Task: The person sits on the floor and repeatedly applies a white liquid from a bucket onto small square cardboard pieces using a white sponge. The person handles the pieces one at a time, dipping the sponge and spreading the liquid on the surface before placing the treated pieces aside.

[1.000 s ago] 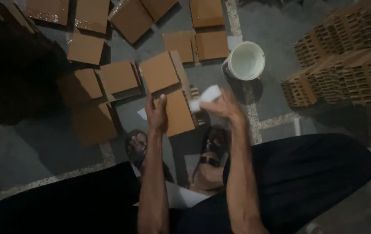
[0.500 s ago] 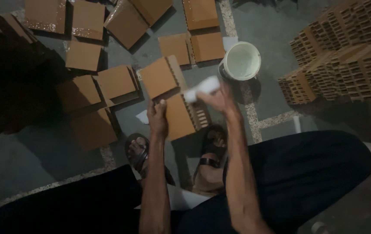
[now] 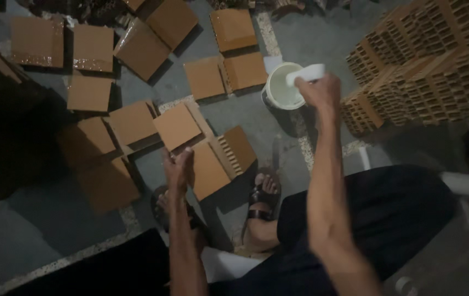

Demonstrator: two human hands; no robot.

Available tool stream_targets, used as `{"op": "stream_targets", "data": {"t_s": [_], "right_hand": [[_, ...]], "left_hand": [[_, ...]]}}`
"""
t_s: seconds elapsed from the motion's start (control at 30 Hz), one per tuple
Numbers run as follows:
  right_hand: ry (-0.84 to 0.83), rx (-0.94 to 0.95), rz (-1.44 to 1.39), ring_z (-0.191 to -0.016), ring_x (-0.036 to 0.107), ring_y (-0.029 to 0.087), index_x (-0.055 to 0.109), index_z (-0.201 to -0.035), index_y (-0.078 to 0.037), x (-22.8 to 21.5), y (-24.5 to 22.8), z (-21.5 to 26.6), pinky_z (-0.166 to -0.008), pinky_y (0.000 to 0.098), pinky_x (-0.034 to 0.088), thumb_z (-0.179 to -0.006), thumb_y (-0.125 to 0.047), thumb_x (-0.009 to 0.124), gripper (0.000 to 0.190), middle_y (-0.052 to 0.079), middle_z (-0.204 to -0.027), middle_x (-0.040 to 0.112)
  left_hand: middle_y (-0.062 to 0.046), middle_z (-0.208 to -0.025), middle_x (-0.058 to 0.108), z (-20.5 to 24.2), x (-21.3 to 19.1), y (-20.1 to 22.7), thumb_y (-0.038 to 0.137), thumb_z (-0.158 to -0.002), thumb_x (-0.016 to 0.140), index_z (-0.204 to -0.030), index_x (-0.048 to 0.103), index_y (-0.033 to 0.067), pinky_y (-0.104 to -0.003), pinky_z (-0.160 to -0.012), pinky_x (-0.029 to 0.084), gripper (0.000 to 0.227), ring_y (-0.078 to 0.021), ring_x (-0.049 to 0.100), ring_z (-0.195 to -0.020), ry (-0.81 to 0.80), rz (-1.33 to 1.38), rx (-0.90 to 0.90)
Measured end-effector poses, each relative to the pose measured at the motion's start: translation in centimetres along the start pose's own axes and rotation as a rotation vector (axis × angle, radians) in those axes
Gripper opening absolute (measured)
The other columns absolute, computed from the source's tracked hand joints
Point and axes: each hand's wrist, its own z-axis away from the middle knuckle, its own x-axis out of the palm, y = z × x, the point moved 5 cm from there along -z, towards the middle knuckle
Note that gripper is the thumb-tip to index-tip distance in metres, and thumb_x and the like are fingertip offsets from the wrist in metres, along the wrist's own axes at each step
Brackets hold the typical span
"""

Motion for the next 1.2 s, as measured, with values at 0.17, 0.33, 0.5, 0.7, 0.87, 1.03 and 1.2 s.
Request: {"op": "stream_targets", "data": {"t_s": [0.17,0.33,0.5,0.7,0.87,1.03,1.2], "right_hand": [[-0.168,0.002,0.295,-0.096,0.072,0.042,0.076,-0.103,0.006,6.9,4.4,-4.0,-0.083,0.0476,0.057,-0.072,-0.041,0.081,0.056,0.029,-0.102,0.072],[-0.209,0.046,0.294,-0.096,0.069,0.041,0.073,-0.106,0.006,8.1,5.3,-4.7,-0.080,0.0474,0.056,-0.069,-0.044,0.087,0.064,0.028,-0.105,0.069],[-0.239,0.263,0.010,-0.076,0.076,0.020,0.076,-0.102,-0.002,2.1,4.6,-4.3,-0.069,0.0320,0.060,-0.078,-0.038,0.084,0.044,0.014,-0.091,0.077],[-0.389,0.413,-0.067,-0.049,0.054,0.011,0.077,-0.090,-0.004,1.4,4.4,-2.3,-0.043,0.0291,0.037,-0.085,-0.028,0.078,0.025,0.007,-0.070,0.064],[-0.634,0.386,-0.356,-0.049,0.050,0.006,0.071,-0.096,-0.003,2.6,3.4,1.6,-0.040,0.0240,0.032,-0.086,-0.019,0.074,0.019,-0.001,-0.067,0.063],[-0.515,0.158,-0.494,-0.053,0.054,0.010,0.075,-0.100,-0.002,1.8,-0.8,8.3,-0.045,0.0266,0.040,-0.088,-0.027,0.077,0.028,0.003,-0.072,0.067],[-0.289,-0.277,-0.354,-0.067,0.071,0.019,0.073,-0.098,-0.001,4.7,-7.8,13.7,-0.061,0.0351,0.058,-0.078,-0.035,0.083,0.040,0.009,-0.081,0.075]], "left_hand": [[-0.021,-0.147,0.052,0.0,-0.3,1.8,0.056,-0.100,0.050,-0.153,0.041,0.0071,-0.051,-0.104,0.046,0.072,-0.0377,0.052,-0.134,0.109,-0.212,-0.040],[-0.022,-0.141,0.056,0.0,0.5,2.3,0.050,-0.107,0.048,-0.148,0.046,0.0036,-0.049,-0.105,0.045,0.062,-0.0356,0.054,-0.130,0.120,-0.181,0.000],[-0.018,-0.132,0.060,-0.4,0.3,1.0,0.051,-0.095,0.059,-0.147,0.043,0.0048,-0.047,-0.095,0.050,0.071,-0.0304,0.060,-0.119,0.066,-0.047,0.018],[-0.022,-0.150,0.050,-2.2,1.2,0.1,0.053,-0.100,0.061,-0.153,0.043,0.0003,-0.047,-0.106,0.045,0.077,-0.0352,0.049,-0.136,0.138,-0.215,0.064],[-0.022,-0.148,0.053,-1.9,1.3,0.2,0.050,-0.099,0.062,-0.156,0.036,0.0009,-0.044,-0.108,0.046,0.080,-0.0330,0.053,-0.135,0.167,-0.140,0.044],[-0.017,-0.143,0.061,-0.3,3.5,3.9,0.038,-0.102,0.061,-0.155,0.042,0.0016,-0.039,-0.103,0.052,0.067,-0.0277,0.061,-0.127,-0.033,0.177,0.185],[-0.012,-0.139,0.063,0.2,4.3,5.8,0.031,-0.102,0.062,-0.154,0.045,0.0027,-0.037,-0.099,0.054,0.061,-0.0224,0.064,-0.122,0.008,0.189,0.176]]}}
